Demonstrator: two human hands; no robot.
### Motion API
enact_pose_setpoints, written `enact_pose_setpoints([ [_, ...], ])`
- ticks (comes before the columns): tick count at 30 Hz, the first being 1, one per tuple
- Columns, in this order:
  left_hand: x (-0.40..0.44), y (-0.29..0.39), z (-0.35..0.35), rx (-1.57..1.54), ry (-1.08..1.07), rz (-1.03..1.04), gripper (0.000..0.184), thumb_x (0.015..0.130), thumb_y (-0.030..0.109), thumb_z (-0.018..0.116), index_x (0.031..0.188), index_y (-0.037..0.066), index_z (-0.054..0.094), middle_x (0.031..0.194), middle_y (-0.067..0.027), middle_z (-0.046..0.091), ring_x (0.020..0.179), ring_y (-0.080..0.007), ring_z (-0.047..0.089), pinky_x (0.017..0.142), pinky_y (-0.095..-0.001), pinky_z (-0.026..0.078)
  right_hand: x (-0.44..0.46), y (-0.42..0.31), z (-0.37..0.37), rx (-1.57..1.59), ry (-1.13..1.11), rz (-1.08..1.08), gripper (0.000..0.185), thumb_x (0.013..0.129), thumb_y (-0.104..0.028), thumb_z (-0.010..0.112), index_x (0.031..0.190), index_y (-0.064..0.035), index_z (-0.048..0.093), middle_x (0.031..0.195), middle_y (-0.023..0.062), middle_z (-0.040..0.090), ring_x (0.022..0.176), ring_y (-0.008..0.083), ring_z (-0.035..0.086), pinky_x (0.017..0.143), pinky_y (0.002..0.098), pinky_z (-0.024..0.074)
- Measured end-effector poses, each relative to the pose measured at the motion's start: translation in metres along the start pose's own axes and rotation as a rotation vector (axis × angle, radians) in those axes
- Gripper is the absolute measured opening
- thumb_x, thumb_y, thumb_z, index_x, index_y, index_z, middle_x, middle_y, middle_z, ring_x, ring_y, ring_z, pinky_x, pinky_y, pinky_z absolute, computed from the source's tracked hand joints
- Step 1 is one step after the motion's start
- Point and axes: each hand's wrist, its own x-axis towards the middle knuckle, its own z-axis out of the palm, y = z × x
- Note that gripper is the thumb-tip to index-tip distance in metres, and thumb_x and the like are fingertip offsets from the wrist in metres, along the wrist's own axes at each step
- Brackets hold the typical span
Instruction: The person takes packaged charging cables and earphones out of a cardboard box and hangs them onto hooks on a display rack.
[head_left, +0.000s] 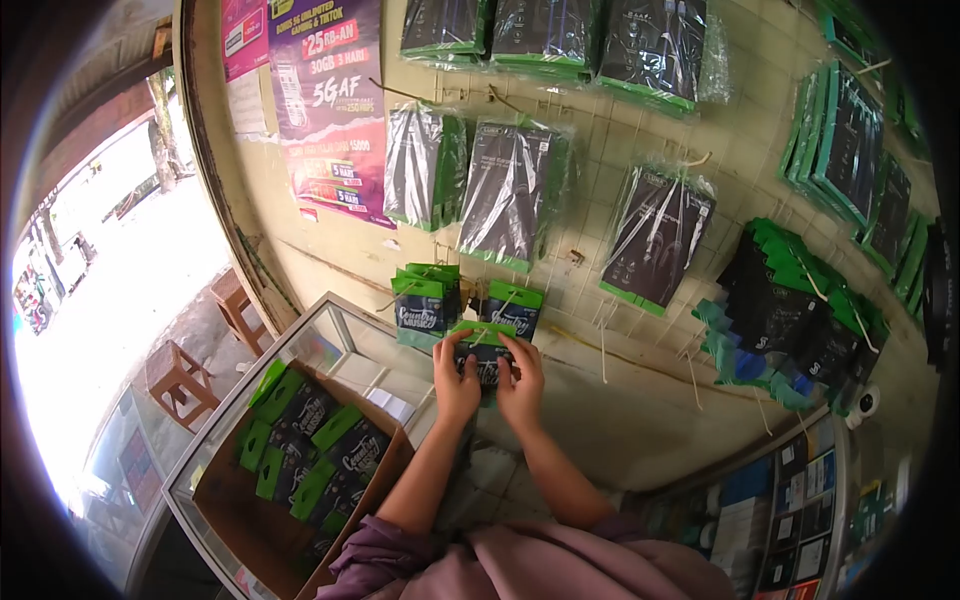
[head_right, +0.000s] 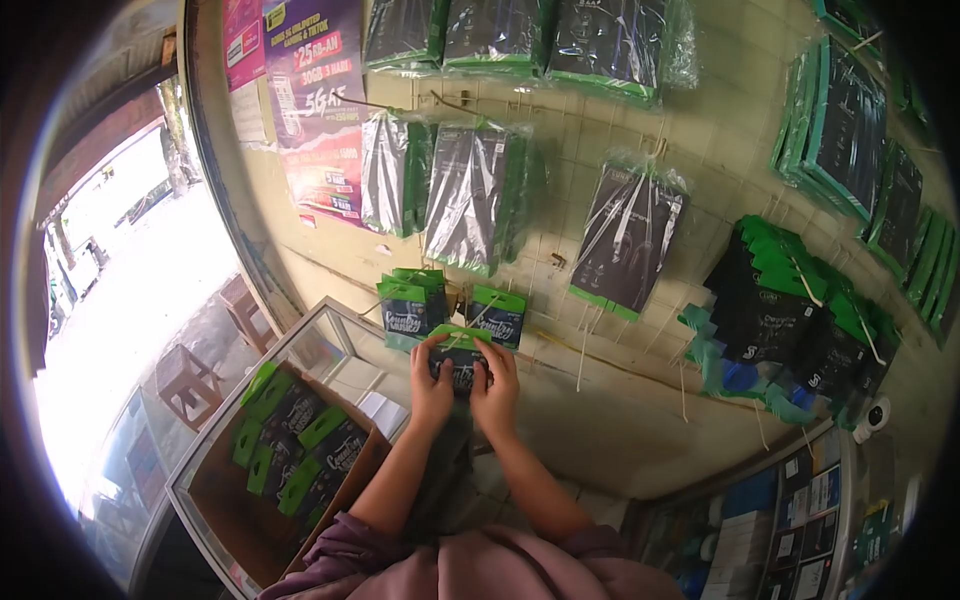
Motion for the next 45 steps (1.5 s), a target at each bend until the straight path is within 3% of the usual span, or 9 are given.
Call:
enact_pose_setpoints([
  [12,0.033,-0.04,0.059,0.164,-0.272,-0.05,0.054,0.084,0.011,0.068,0.137,0.013,0.056,0.15,-0.0286,0.036,0.136,-0.0427,0.042,0.11,-0.0457,0.038,0.057,0.066,-0.008,-0.282,0.035,-0.138,0.045,0.091,-0.004,0.063,0.135,-0.0093,0.058,0.135,0.021,0.05,0.124,0.0386,0.051,0.102,0.0449,0.0423],
  [15,0.008,-0.008,0.03,0.274,-0.306,-0.106,0.032,0.087,0.012,0.064,0.118,0.004,0.066,0.13,-0.0278,0.057,0.123,-0.0451,0.053,0.104,-0.0439,0.043,0.029,0.045,-0.007,-0.458,0.072,-0.163,0.047,0.089,-0.01,0.063,0.135,-0.0077,0.056,0.146,0.0217,0.037,0.136,0.0423,0.033,0.112,0.0493,0.0301],
  [20,-0.042,0.095,-0.078,0.338,-0.227,-0.143,0.026,0.088,0.008,0.061,0.112,0.003,0.067,0.12,-0.0238,0.061,0.113,-0.0413,0.059,0.097,-0.0446,0.048,-0.04,-0.031,0.019,-0.254,0.007,-0.242,0.032,0.089,-0.015,0.065,0.12,-0.0054,0.062,0.14,0.018,0.045,0.129,0.0329,0.044,0.106,0.0462,0.0362],
  [24,-0.061,0.125,-0.18,0.612,-0.091,-0.129,0.023,0.088,0.005,0.06,0.109,0.004,0.067,0.113,-0.0191,0.063,0.108,-0.039,0.061,0.092,-0.0444,0.05,-0.039,-0.107,0.064,0.067,-0.216,-0.317,0.025,0.088,-0.009,0.064,0.113,-0.004,0.064,0.114,0.0156,0.062,0.111,0.035,0.057,0.097,0.0429,0.0443],
  [27,-0.063,0.104,-0.246,0.735,-0.072,-0.238,0.025,0.086,0.006,0.065,0.11,0.004,0.068,0.115,-0.019,0.063,0.111,-0.0379,0.06,0.096,-0.0447,0.048,-0.024,-0.125,0.113,0.151,-0.758,-0.408,0.028,0.087,-0.007,0.065,0.115,-0.0045,0.064,0.11,0.0147,0.065,0.109,0.0338,0.06,0.095,0.0414,0.0471],
  [29,-0.06,0.085,-0.271,0.868,-0.138,-0.332,0.029,0.085,0.009,0.068,0.114,0.004,0.066,0.118,-0.0188,0.062,0.115,-0.0381,0.058,0.099,-0.0451,0.046,-0.02,-0.106,0.158,-0.075,-1.145,-0.701,0.035,0.083,-0.006,0.067,0.118,-0.0049,0.064,0.114,0.015,0.066,0.111,0.0322,0.062,0.094,0.0409,0.05],
  [35,-0.065,0.005,-0.272,0.871,-0.272,-0.385,0.045,0.082,0.017,0.073,0.123,0.004,0.059,0.116,-0.0205,0.064,0.11,-0.0378,0.06,0.094,-0.0455,0.049,-0.032,-0.085,0.212,-0.997,-1.714,-0.81,0.026,0.075,-0.004,0.071,0.1,-0.0013,0.072,0.106,0.0183,0.071,0.102,0.0321,0.069,0.082,0.0425,0.0566],
  [42,-0.058,0.023,-0.271,0.621,-0.568,-0.677,0.024,0.077,0.01,0.071,0.1,0.006,0.072,0.104,-0.0186,0.068,0.101,-0.0368,0.065,0.093,-0.0438,0.049,-0.023,-0.085,0.191,-0.789,-1.799,-0.777,0.016,0.074,-0.001,0.07,0.089,0.0009,0.072,0.098,0.0194,0.072,0.098,0.0332,0.07,0.08,0.042,0.0575],
  [45,-0.071,0.002,-0.272,0.783,-0.431,-0.426,0.024,0.075,0.008,0.071,0.098,0.003,0.071,0.11,-0.0188,0.065,0.105,-0.0371,0.063,0.092,-0.0449,0.049,-0.028,-0.063,0.207,-0.612,-1.662,-0.875,0.015,0.074,0.0,0.069,0.089,0.0023,0.072,0.098,0.0202,0.072,0.098,0.0348,0.07,0.08,0.0424,0.0574],
])
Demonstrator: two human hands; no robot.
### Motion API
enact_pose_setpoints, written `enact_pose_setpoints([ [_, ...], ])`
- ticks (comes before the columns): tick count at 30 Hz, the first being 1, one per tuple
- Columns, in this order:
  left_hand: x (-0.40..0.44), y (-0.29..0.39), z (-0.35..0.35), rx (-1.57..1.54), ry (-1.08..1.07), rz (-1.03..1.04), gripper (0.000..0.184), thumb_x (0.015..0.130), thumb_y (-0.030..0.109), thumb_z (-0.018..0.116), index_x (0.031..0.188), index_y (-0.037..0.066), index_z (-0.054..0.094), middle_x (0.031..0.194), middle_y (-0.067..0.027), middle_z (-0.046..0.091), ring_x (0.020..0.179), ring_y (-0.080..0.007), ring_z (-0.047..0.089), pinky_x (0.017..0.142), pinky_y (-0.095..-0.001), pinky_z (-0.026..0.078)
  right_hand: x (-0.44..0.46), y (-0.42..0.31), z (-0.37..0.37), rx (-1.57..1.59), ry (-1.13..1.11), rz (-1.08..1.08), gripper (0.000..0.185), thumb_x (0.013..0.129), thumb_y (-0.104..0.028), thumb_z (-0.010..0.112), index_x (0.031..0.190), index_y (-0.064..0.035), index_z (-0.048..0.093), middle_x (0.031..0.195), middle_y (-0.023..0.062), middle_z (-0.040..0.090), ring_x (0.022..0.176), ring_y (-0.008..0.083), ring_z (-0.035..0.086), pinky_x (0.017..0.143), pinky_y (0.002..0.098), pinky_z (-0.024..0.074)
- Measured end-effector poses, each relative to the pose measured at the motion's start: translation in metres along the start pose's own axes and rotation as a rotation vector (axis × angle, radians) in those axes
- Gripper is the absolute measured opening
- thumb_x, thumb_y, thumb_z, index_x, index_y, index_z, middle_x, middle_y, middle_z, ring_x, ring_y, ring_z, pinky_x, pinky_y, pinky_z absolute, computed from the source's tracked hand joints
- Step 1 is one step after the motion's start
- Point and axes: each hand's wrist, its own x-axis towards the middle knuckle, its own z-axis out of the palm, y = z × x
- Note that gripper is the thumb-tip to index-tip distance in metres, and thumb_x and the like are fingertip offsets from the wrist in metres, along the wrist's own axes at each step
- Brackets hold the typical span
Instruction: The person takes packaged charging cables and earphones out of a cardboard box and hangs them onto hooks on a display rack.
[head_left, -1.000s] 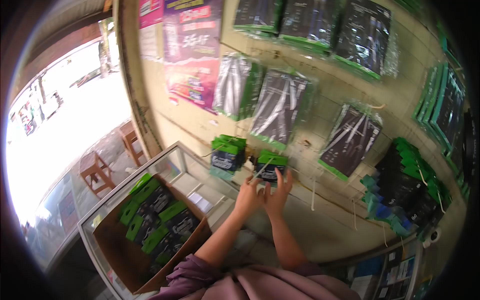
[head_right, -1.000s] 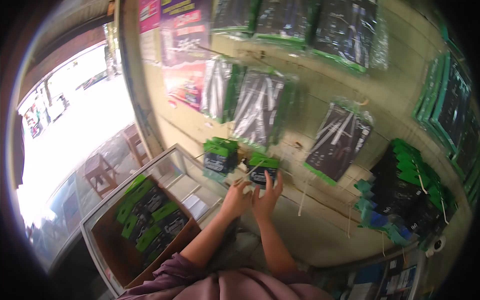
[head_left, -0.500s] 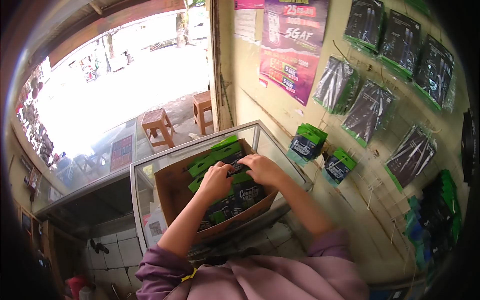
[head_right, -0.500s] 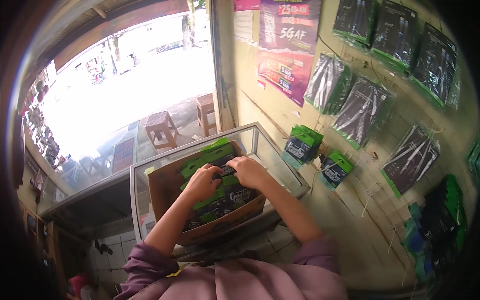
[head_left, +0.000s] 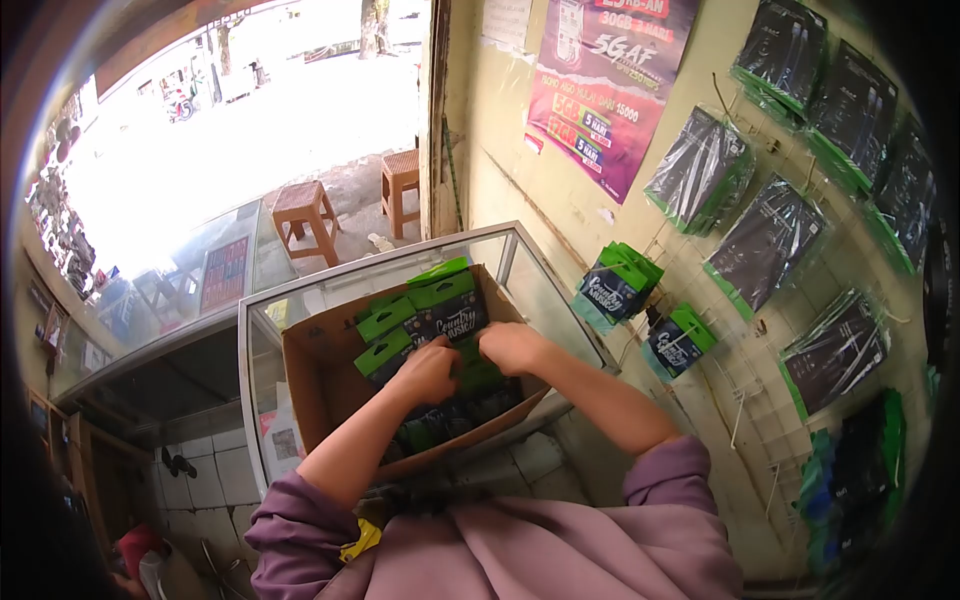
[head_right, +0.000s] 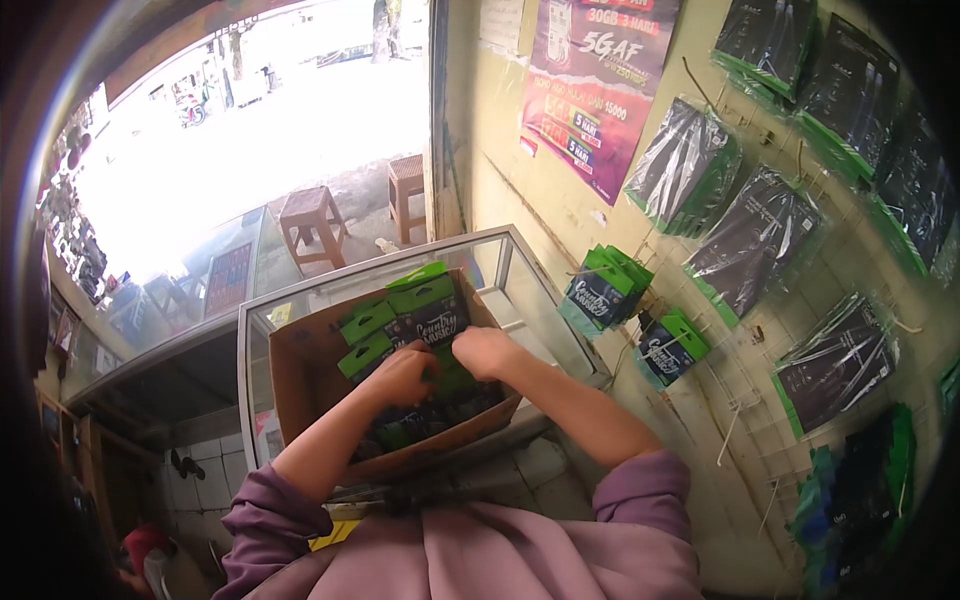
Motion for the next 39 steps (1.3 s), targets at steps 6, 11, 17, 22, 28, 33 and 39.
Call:
enact_pose_setpoints([
  [6,0.005,-0.018,0.013,0.091,-0.031,-0.027,0.025,0.074,0.01,0.073,0.096,-0.002,0.069,0.112,-0.0195,0.062,0.105,-0.0398,0.061,0.092,-0.0456,0.049,0.006,-0.014,-0.016,-0.001,-0.233,0.091,0.017,0.074,0.003,0.068,0.091,0.0028,0.072,0.101,0.0209,0.071,0.098,0.0366,0.069,0.082,0.0438,0.0571],
  [11,0.006,-0.02,0.02,-0.009,-0.043,-0.029,0.022,0.075,0.013,0.073,0.093,0.0,0.071,0.107,-0.0191,0.062,0.106,-0.0386,0.06,0.091,-0.0549,0.046,0.0,-0.005,-0.001,0.034,-0.19,0.061,0.026,0.071,0.004,0.072,0.098,0.0026,0.071,0.109,0.0205,0.069,0.102,0.0365,0.068,0.084,0.0438,0.057],
  [17,0.003,-0.002,0.009,0.099,-0.066,-0.075,0.029,0.074,0.014,0.076,0.098,0.0,0.071,0.115,-0.0181,0.062,0.112,-0.037,0.058,0.094,-0.0487,0.045,0.005,-0.001,0.004,0.061,-0.247,0.081,0.04,0.07,0.001,0.075,0.109,0.0045,0.066,0.125,0.0197,0.063,0.112,0.0349,0.064,0.09,0.0422,0.0555],
  [22,0.006,-0.005,0.013,0.019,0.002,0.019,0.022,0.072,0.014,0.076,0.089,0.0,0.073,0.104,-0.0192,0.065,0.102,-0.0381,0.062,0.089,-0.0475,0.048,0.002,0.0,0.0,0.047,-0.155,0.035,0.033,0.069,0.001,0.075,0.101,0.0056,0.068,0.125,0.0187,0.062,0.114,0.0348,0.062,0.092,0.0405,0.0538],
  [28,-0.007,0.034,-0.032,-0.08,0.227,0.075,0.021,0.072,0.011,0.077,0.09,-0.001,0.073,0.094,-0.0176,0.069,0.092,-0.0361,0.066,0.084,-0.0411,0.052,-0.035,0.002,-0.042,0.15,0.186,-0.057,0.013,0.072,0.0,0.071,0.084,-0.0009,0.073,0.098,0.0151,0.066,0.095,0.0314,0.066,0.085,0.0387,0.0532],
  [33,-0.026,0.097,-0.089,-0.411,0.638,0.184,0.017,0.075,0.005,0.076,0.09,-0.001,0.071,0.089,-0.0155,0.069,0.086,-0.0276,0.068,0.08,-0.0355,0.052,-0.105,-0.026,-0.107,0.498,0.728,-0.019,0.012,0.076,-0.005,0.075,0.086,-0.0003,0.072,0.094,0.0123,0.066,0.089,0.0303,0.066,0.081,0.0378,0.0516],
  [39,-0.04,0.16,-0.075,-1.04,0.557,0.444,0.01,0.088,-0.01,0.065,0.098,-0.006,0.064,0.107,-0.011,0.069,0.098,-0.0142,0.064,0.09,-0.0282,0.05,-0.18,-0.094,-0.101,0.857,1.292,0.098,0.01,0.086,0.002,0.073,0.095,0.002,0.07,0.096,0.0054,0.066,0.089,0.0117,0.062,0.072,0.0231,0.0521],
])
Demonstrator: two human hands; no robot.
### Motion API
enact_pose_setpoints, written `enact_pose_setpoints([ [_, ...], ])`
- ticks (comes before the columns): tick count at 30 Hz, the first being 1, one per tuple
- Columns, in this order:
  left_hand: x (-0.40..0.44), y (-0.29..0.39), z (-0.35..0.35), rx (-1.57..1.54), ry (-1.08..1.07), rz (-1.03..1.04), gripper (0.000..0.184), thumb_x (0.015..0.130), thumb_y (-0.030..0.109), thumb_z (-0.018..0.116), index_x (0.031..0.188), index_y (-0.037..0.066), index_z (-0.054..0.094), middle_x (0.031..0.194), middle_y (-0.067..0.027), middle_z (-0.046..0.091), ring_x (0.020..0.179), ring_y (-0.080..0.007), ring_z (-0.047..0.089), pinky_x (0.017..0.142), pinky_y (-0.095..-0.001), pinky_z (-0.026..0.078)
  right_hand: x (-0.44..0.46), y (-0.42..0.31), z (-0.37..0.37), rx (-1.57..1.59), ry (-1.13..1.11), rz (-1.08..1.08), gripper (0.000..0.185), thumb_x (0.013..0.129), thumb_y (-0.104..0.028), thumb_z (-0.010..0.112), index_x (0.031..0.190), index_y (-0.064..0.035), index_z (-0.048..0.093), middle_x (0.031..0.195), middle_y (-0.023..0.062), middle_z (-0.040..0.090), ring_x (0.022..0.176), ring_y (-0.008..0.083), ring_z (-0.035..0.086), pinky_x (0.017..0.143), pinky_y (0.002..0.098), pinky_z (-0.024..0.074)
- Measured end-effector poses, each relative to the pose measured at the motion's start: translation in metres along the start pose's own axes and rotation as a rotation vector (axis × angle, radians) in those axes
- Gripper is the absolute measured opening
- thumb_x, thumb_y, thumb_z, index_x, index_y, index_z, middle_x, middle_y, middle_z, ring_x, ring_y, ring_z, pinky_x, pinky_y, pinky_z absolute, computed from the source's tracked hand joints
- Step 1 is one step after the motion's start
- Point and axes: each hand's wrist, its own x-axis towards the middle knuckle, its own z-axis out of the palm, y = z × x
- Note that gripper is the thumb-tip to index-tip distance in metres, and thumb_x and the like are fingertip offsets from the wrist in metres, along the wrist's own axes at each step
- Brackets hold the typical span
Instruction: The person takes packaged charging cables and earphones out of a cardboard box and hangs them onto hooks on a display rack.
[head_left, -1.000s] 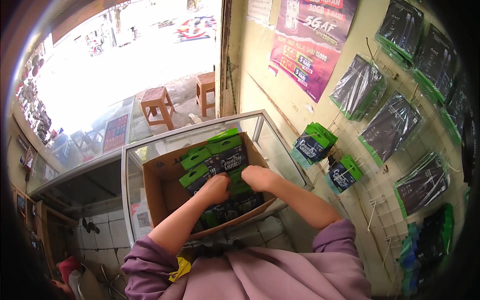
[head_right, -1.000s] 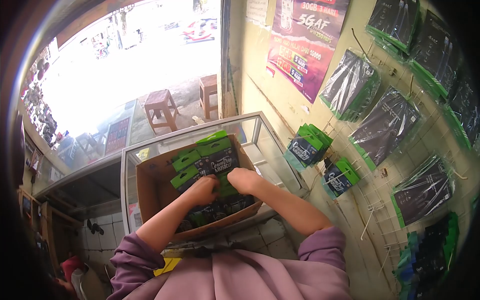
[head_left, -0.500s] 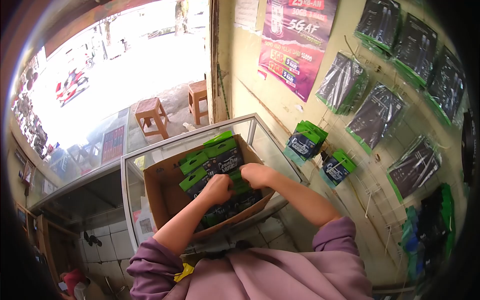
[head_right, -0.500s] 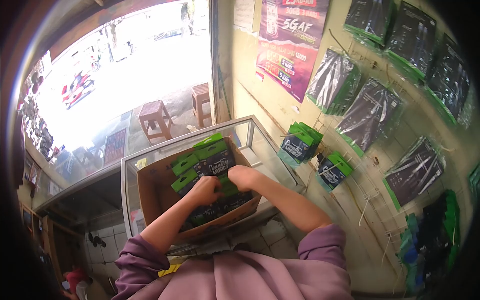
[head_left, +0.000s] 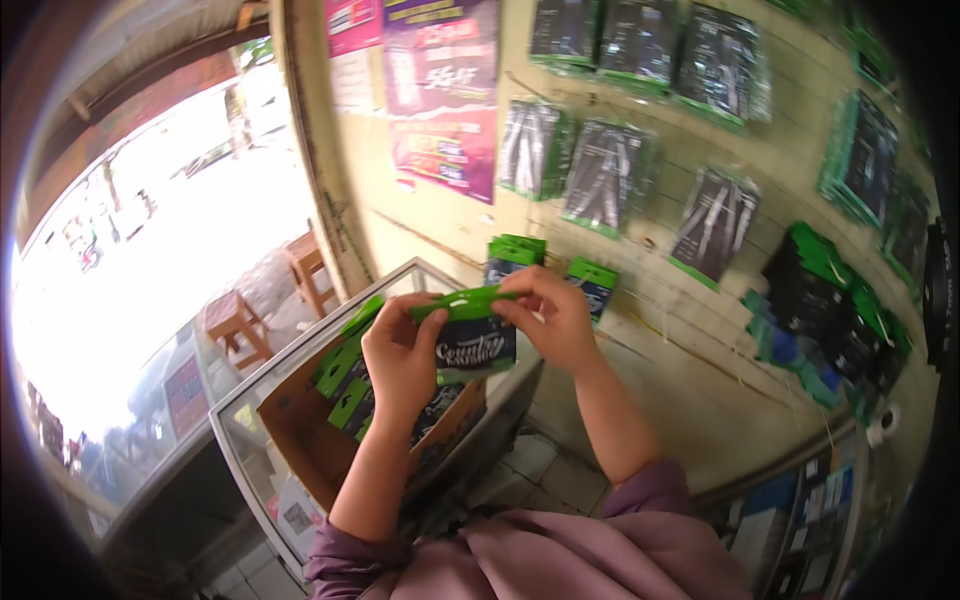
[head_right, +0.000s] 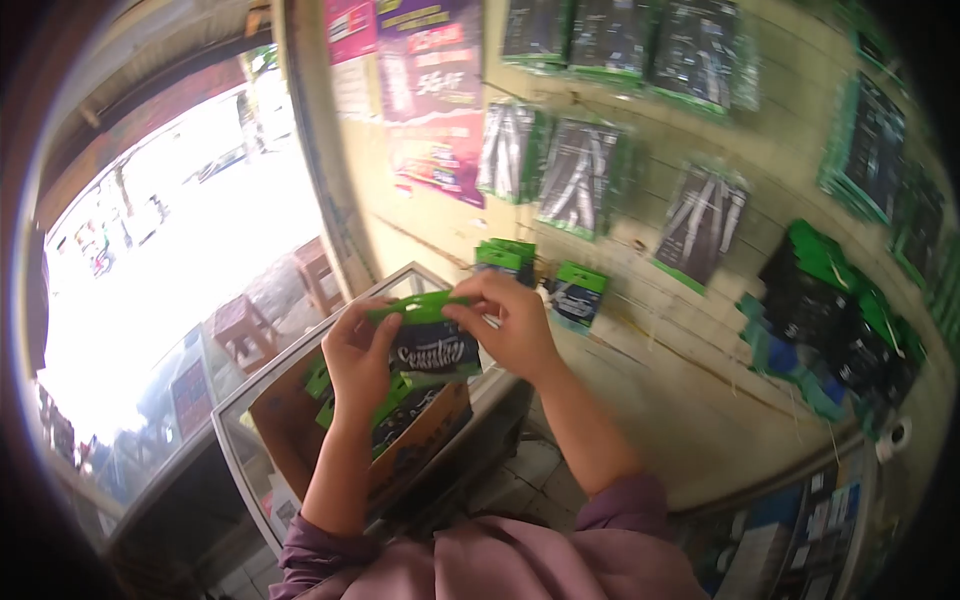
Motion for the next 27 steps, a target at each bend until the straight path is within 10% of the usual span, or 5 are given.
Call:
enact_pose_setpoints([
  [10,-0.049,-0.096,0.082,-0.277,-0.074,-0.292,0.014,0.091,-0.007,0.064,0.104,-0.004,0.064,0.099,-0.0057,0.067,0.09,-0.0095,0.061,0.081,-0.0231,0.047,-0.108,0.05,-0.028,-0.239,0.603,0.149,0.009,0.089,-0.003,0.074,0.095,0.0023,0.07,0.079,0.0001,0.069,0.066,0.0019,0.056,0.058,0.0186,0.0424],
  [27,0.009,-0.172,0.147,-0.23,-0.025,-0.281,0.023,0.085,-0.012,0.066,0.106,-0.002,0.064,0.106,-0.0086,0.069,0.095,-0.0104,0.062,0.083,-0.023,0.047,-0.063,0.127,-0.072,-0.264,0.734,0.16,0.015,0.093,-0.002,0.067,0.108,0.0006,0.067,0.094,0.0067,0.072,0.082,0.0073,0.067,0.065,0.0202,0.0503],
])
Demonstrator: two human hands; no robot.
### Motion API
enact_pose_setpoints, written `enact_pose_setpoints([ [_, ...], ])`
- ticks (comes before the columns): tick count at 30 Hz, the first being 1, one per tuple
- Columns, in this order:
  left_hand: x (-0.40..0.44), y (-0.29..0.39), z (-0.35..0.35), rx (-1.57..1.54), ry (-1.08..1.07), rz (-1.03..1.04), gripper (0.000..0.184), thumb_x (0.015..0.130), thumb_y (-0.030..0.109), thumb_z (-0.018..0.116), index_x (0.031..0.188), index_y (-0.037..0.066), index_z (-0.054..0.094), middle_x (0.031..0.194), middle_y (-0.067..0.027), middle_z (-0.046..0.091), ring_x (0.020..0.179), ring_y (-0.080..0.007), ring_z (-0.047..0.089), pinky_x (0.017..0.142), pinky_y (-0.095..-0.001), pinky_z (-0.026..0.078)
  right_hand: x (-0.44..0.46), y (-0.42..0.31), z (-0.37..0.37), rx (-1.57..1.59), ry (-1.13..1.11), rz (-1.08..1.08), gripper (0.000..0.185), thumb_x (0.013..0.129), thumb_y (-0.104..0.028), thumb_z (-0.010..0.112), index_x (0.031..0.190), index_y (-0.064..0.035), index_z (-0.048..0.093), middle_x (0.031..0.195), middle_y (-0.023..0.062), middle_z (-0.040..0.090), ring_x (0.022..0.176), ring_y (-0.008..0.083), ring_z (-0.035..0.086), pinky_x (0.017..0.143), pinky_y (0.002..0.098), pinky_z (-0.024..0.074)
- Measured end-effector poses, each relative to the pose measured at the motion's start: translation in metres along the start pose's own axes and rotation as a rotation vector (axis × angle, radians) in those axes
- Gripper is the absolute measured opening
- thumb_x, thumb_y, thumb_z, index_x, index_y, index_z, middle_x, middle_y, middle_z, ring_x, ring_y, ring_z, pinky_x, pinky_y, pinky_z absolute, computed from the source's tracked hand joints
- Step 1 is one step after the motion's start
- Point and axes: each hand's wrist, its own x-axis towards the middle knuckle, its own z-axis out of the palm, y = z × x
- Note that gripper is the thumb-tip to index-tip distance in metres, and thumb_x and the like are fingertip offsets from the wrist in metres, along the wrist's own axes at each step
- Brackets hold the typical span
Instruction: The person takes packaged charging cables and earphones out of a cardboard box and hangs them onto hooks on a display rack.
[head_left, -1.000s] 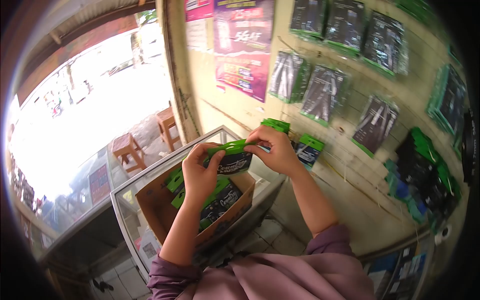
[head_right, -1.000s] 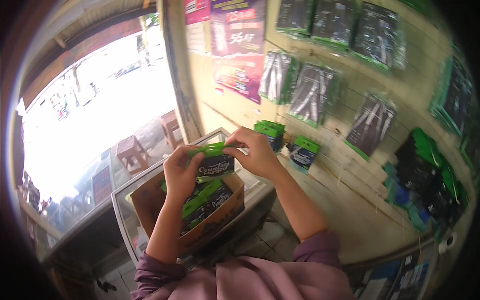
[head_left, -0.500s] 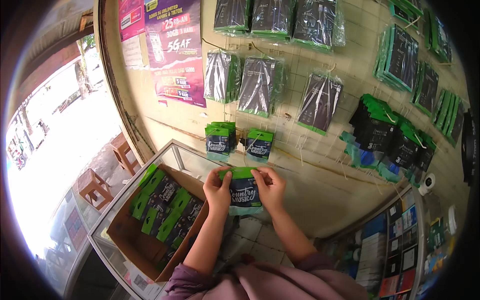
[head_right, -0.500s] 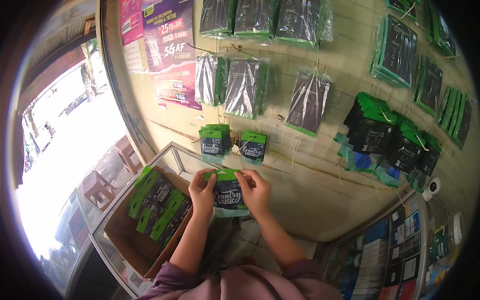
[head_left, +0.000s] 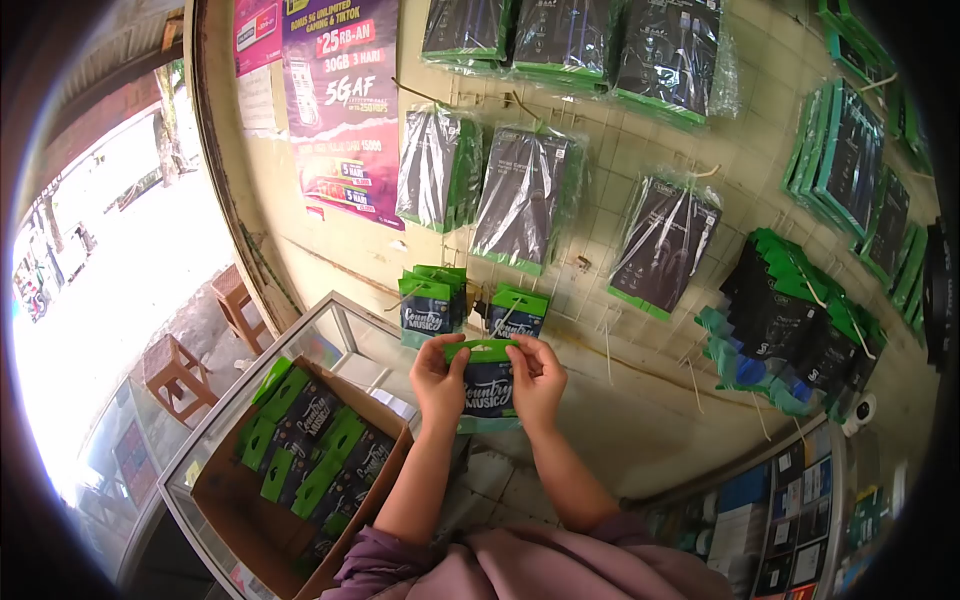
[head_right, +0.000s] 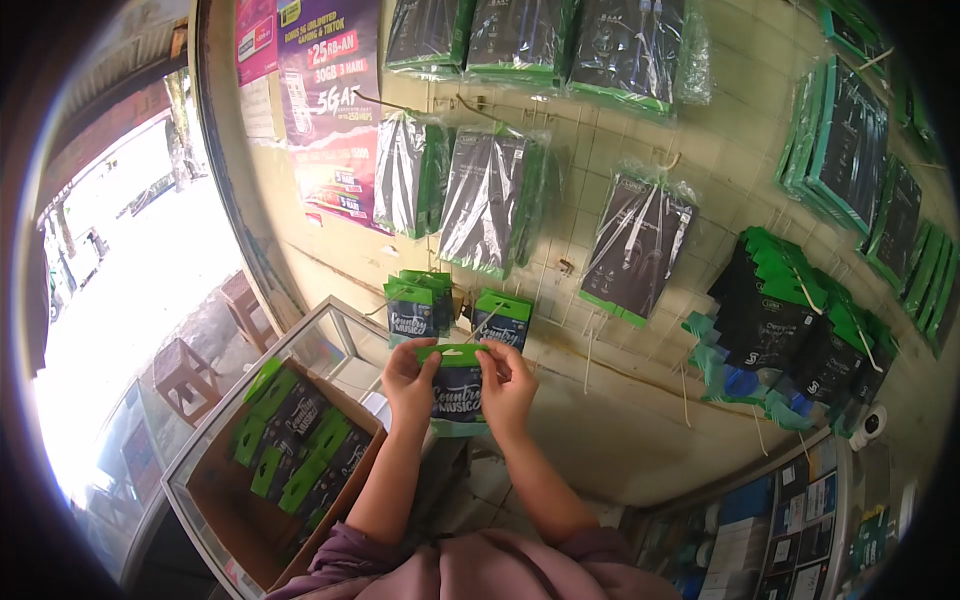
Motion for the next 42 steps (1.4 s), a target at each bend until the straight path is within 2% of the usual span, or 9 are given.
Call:
enact_pose_setpoints([
  [7,0.026,-0.052,0.014,0.035,-0.025,0.005,0.033,0.086,-0.01,0.067,0.116,0.0,0.059,0.11,-0.0096,0.067,0.099,-0.013,0.063,0.086,-0.0243,0.048,0.016,0.042,-0.001,-0.124,0.026,0.024,0.012,0.094,-0.004,0.067,0.105,-0.0013,0.068,0.091,0.0065,0.072,0.083,0.0091,0.07,0.062,0.0226,0.0527],
  [10,0.037,-0.068,0.043,0.087,0.09,0.07,0.049,0.082,0.003,0.077,0.124,0.007,0.053,0.122,-0.0077,0.062,0.106,-0.0219,0.063,0.091,-0.0377,0.047,0.038,0.065,-0.003,-0.184,0.115,-0.075,0.01,0.093,-0.004,0.068,0.102,-0.0016,0.069,0.089,0.0072,0.072,0.081,0.0099,0.07,0.061,0.0239,0.0533],
  [18,0.061,-0.12,0.068,0.234,-0.096,0.034,0.028,0.084,0.004,0.068,0.112,0.008,0.071,0.131,-0.0137,0.061,0.121,-0.0294,0.058,0.099,-0.0388,0.047,0.082,0.108,-0.02,-0.424,0.13,-0.252,0.011,0.091,-0.003,0.068,0.102,-0.0022,0.069,0.09,0.0082,0.07,0.074,0.0186,0.068,0.062,0.0281,0.0543],
  [23,0.025,-0.098,0.053,0.446,-0.056,0.173,0.03,0.086,0.0,0.062,0.114,0.007,0.07,0.131,-0.0171,0.06,0.119,-0.0329,0.06,0.099,-0.0382,0.047,0.051,0.081,-0.019,-0.603,0.175,-0.489,0.023,0.089,-0.005,0.068,0.111,-0.0035,0.064,0.118,0.0155,0.061,0.11,0.0328,0.057,0.09,0.0424,0.0489],
  [26,-0.022,-0.046,0.037,0.36,-0.038,0.023,0.03,0.087,-0.004,0.057,0.112,0.005,0.07,0.129,-0.0186,0.061,0.119,-0.0337,0.06,0.099,-0.0393,0.048,-0.004,0.065,-0.014,-0.4,0.042,-0.388,0.029,0.088,-0.006,0.069,0.116,-0.0042,0.059,0.121,0.0163,0.057,0.113,0.0313,0.054,0.087,0.04,0.0466],
  [31,-0.111,0.031,-0.012,0.34,-0.059,0.253,0.029,0.086,-0.008,0.051,0.108,0.001,0.067,0.121,-0.0194,0.064,0.114,-0.035,0.062,0.097,-0.0409,0.049,-0.084,0.018,0.009,0.051,-0.086,-0.245,0.033,0.087,-0.003,0.066,0.118,-0.0052,0.055,0.12,0.0145,0.058,0.11,0.0278,0.054,0.08,0.0355,0.0457],
  [35,-0.142,0.118,-0.088,0.62,-0.016,0.289,0.018,0.087,-0.002,0.06,0.104,0.0,0.066,0.115,-0.0164,0.066,0.113,-0.0317,0.061,0.098,-0.039,0.047,-0.102,-0.05,0.046,0.11,-0.207,-0.257,0.025,0.087,-0.002,0.065,0.111,-0.0035,0.059,0.113,0.0146,0.06,0.106,0.0283,0.057,0.081,0.0359,0.0463],
  [37,-0.147,0.154,-0.13,0.802,-0.045,0.216,0.017,0.085,0.003,0.065,0.103,0.002,0.067,0.11,-0.0153,0.065,0.11,-0.0318,0.061,0.095,-0.0402,0.048,-0.091,-0.08,0.067,0.088,-0.492,-0.465,0.015,0.087,-0.004,0.065,0.102,-0.004,0.062,0.104,0.0126,0.063,0.099,0.0286,0.061,0.083,0.0375,0.0472],
  [42,-0.143,0.175,-0.24,1.177,-0.048,-0.075,0.023,0.085,0.018,0.07,0.105,0.006,0.07,0.106,-0.0168,0.064,0.101,-0.0342,0.064,0.091,-0.0416,0.05,-0.083,-0.107,0.129,0.013,-1.164,-0.454,0.014,0.088,-0.011,0.067,0.101,-0.0047,0.066,0.1,0.0128,0.066,0.096,0.0301,0.064,0.086,0.039,0.0498],
])
